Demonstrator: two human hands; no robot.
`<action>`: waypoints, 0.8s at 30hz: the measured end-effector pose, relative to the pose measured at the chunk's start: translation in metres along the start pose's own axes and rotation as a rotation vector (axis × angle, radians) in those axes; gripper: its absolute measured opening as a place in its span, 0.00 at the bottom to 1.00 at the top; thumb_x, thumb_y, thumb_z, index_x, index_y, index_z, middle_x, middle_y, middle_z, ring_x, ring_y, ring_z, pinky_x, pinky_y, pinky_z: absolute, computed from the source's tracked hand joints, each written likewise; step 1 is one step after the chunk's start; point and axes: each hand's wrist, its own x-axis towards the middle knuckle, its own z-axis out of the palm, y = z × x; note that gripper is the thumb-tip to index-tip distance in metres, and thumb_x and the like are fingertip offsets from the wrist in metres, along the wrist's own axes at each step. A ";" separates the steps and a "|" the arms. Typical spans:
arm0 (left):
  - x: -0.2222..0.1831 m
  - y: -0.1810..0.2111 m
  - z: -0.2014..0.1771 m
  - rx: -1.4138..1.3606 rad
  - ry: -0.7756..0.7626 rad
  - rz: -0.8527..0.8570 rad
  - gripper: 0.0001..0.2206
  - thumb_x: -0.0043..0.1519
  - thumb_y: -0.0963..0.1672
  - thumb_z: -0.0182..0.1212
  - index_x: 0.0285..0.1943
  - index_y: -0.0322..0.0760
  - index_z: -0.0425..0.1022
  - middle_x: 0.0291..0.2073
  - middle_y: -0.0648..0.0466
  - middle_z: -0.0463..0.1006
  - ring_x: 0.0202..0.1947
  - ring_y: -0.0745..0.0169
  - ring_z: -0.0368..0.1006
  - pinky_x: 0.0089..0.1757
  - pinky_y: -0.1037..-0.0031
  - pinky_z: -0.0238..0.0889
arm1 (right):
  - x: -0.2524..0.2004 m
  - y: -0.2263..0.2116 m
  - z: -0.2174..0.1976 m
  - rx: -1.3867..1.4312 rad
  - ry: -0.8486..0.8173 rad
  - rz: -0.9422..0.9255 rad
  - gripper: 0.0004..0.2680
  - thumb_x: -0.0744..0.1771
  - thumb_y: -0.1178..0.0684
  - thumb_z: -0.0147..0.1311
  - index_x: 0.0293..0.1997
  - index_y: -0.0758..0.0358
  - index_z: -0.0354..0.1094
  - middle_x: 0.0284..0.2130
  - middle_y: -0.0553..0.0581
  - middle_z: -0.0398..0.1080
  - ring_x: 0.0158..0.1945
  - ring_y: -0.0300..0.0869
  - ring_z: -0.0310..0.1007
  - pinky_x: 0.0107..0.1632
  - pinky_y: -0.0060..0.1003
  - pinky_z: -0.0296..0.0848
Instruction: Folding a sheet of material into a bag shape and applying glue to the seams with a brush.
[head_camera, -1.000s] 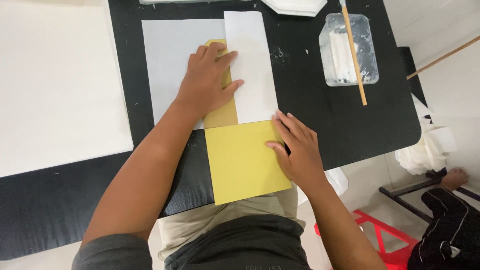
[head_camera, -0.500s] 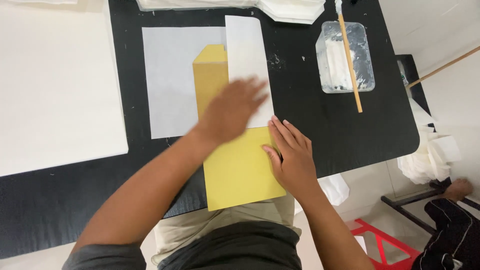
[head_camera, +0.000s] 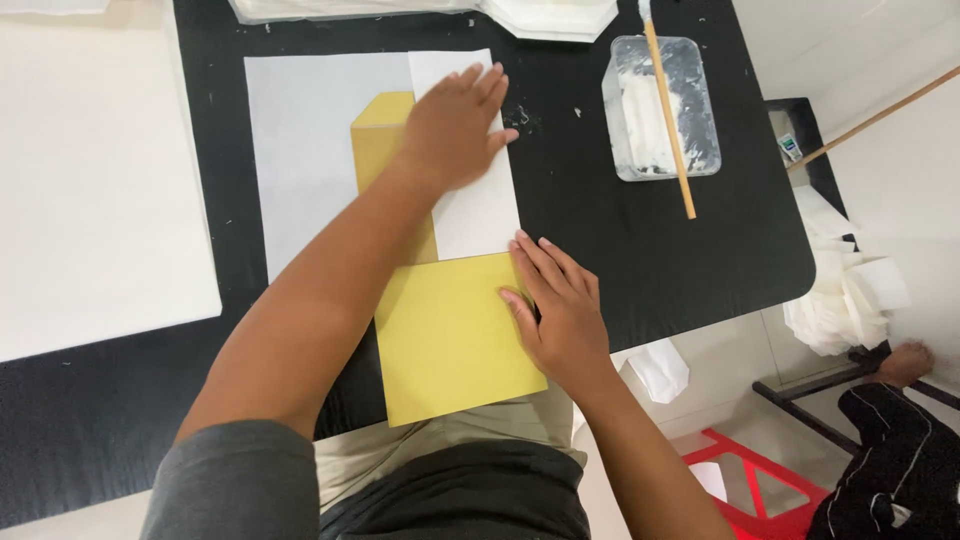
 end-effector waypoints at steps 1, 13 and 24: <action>0.005 -0.003 -0.001 0.001 -0.004 -0.039 0.34 0.72 0.60 0.35 0.78 0.36 0.59 0.74 0.47 0.61 0.74 0.51 0.56 0.68 0.58 0.46 | 0.000 0.000 0.000 0.003 -0.004 -0.002 0.20 0.71 0.41 0.46 0.73 0.55 0.59 0.71 0.55 0.59 0.74 0.51 0.54 0.68 0.53 0.53; -0.057 0.054 -0.009 0.081 -0.124 0.032 0.32 0.73 0.57 0.39 0.79 0.33 0.54 0.77 0.40 0.54 0.76 0.41 0.50 0.70 0.54 0.46 | -0.001 0.002 -0.003 0.016 -0.009 -0.026 0.23 0.71 0.39 0.46 0.74 0.56 0.58 0.72 0.56 0.58 0.74 0.52 0.53 0.67 0.54 0.53; -0.016 0.005 0.001 -0.051 -0.103 0.014 0.35 0.71 0.58 0.37 0.79 0.31 0.51 0.78 0.43 0.52 0.77 0.49 0.47 0.70 0.57 0.38 | -0.003 0.003 -0.005 0.035 0.035 -0.075 0.21 0.72 0.41 0.36 0.74 0.56 0.57 0.72 0.53 0.58 0.74 0.50 0.54 0.66 0.52 0.54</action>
